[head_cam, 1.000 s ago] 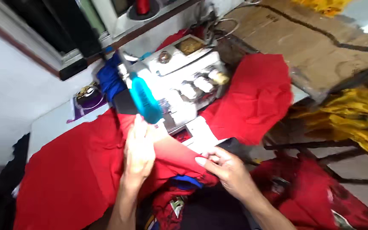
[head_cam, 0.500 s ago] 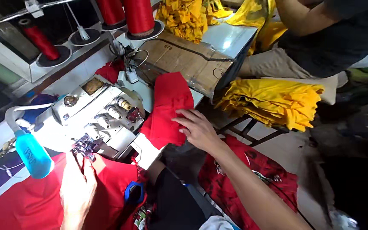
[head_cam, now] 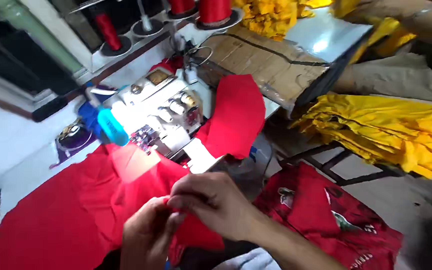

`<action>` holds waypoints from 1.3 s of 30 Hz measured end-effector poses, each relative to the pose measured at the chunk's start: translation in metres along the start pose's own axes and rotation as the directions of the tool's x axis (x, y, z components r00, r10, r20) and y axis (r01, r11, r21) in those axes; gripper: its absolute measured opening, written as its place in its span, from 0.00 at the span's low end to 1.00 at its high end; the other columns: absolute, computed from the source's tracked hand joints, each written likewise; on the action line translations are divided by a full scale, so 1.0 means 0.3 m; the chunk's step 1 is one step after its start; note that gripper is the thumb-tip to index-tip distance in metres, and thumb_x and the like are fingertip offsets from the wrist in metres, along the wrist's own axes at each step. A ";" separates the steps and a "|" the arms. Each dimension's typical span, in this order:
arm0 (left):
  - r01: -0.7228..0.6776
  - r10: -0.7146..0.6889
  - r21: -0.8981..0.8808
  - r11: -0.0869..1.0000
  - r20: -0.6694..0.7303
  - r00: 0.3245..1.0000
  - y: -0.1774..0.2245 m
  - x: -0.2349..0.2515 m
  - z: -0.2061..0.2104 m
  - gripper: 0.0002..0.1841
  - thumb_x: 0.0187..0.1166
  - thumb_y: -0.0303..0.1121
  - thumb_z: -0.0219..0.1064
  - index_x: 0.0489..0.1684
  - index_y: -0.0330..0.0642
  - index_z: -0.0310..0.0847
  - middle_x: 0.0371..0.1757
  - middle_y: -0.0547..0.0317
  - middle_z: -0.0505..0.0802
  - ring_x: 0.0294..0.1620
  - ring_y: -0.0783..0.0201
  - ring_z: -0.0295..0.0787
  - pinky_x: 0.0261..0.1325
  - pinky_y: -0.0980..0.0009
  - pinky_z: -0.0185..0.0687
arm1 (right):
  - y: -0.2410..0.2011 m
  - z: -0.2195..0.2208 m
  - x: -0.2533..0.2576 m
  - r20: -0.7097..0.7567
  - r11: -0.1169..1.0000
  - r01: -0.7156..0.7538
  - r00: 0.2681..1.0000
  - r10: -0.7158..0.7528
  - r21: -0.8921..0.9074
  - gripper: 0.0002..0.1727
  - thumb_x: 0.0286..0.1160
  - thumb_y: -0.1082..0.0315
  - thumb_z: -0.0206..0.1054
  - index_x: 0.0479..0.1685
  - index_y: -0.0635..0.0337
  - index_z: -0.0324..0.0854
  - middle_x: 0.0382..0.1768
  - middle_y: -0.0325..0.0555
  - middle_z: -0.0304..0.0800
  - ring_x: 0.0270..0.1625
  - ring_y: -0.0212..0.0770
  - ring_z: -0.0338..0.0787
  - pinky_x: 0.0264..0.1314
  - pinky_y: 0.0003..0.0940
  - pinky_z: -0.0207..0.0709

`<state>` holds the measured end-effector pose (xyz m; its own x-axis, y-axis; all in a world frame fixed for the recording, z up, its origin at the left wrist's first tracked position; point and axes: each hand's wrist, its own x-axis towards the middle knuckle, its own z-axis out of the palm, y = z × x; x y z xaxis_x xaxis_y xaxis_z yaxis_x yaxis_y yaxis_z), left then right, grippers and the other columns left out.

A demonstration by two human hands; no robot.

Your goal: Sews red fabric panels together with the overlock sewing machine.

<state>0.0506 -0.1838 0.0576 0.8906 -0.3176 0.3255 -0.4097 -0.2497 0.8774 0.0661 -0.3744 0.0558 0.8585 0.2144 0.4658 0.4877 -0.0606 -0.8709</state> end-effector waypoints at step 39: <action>0.089 0.014 0.493 0.865 -0.201 0.980 -0.256 0.250 -0.163 0.04 0.78 0.32 0.73 0.42 0.43 0.91 0.43 0.58 0.93 0.35 0.68 0.87 0.41 0.69 0.84 | 0.287 0.117 0.047 -0.327 0.815 -0.573 0.789 0.521 -0.086 0.15 0.88 0.54 0.62 0.54 0.54 0.87 0.43 0.40 0.92 0.45 0.35 0.92 0.51 0.41 0.87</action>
<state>0.1585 -0.1436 0.0318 0.9064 -0.1310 0.4017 -0.3728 -0.6953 0.6145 0.1147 -0.3424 -0.0183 0.9829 -0.1809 -0.0346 -0.0812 -0.2566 -0.9631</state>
